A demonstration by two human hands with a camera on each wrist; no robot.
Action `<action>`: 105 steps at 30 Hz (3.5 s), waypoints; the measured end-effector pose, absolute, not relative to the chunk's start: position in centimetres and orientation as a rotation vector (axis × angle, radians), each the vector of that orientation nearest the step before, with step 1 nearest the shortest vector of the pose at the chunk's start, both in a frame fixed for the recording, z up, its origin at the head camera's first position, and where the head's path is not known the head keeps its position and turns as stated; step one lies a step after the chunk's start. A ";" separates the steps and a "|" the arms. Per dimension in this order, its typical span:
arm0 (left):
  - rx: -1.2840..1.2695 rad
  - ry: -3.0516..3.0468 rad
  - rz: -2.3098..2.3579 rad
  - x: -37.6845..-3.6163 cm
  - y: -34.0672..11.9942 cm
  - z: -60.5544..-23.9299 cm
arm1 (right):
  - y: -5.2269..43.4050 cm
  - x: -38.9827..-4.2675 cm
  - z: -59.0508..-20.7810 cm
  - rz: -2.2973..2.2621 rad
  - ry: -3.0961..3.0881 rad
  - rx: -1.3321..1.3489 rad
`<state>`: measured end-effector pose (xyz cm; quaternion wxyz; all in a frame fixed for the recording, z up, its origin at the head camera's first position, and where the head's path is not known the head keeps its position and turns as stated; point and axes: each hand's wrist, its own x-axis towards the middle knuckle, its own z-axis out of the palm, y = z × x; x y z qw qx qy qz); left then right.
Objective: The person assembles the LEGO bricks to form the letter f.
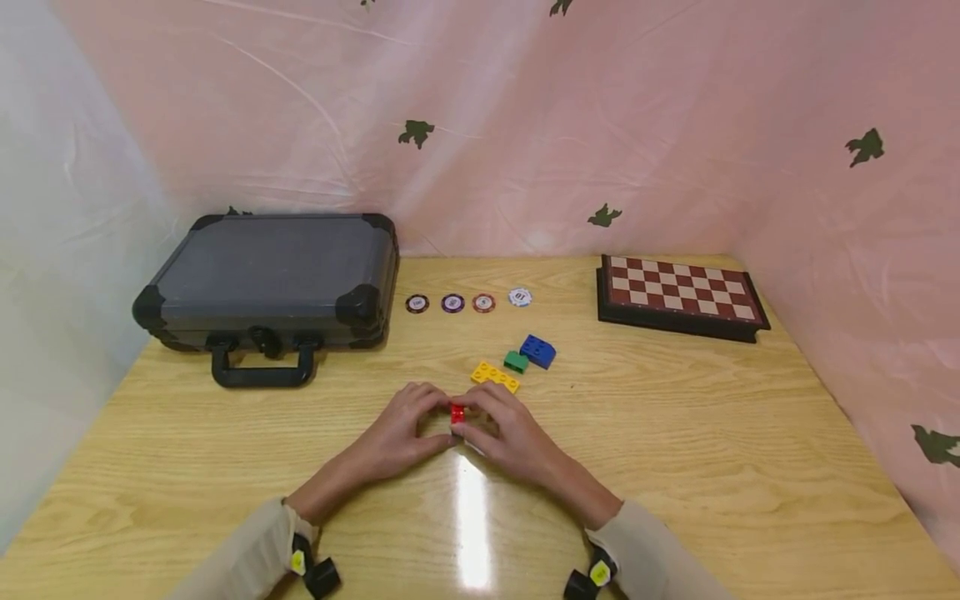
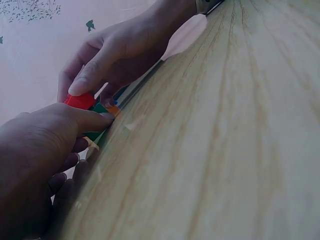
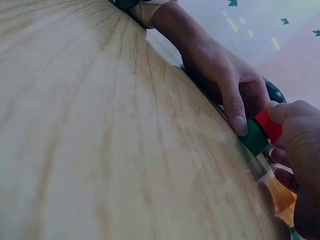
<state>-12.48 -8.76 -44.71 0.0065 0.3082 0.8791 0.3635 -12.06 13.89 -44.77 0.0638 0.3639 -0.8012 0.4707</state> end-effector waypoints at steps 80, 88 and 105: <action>0.974 2.749 1.162 -12.4 -8.7 -44.9 | 16.4 -12.5 -44.5 1.123 -2.478 0.817; 0.958 2.749 1.152 -12.4 -8.7 -44.8 | 18.0 -13.1 -44.7 0.996 -2.504 0.717; 0.958 2.753 1.143 -12.5 -8.7 -44.9 | 18.1 -13.4 -45.1 0.880 -2.622 0.649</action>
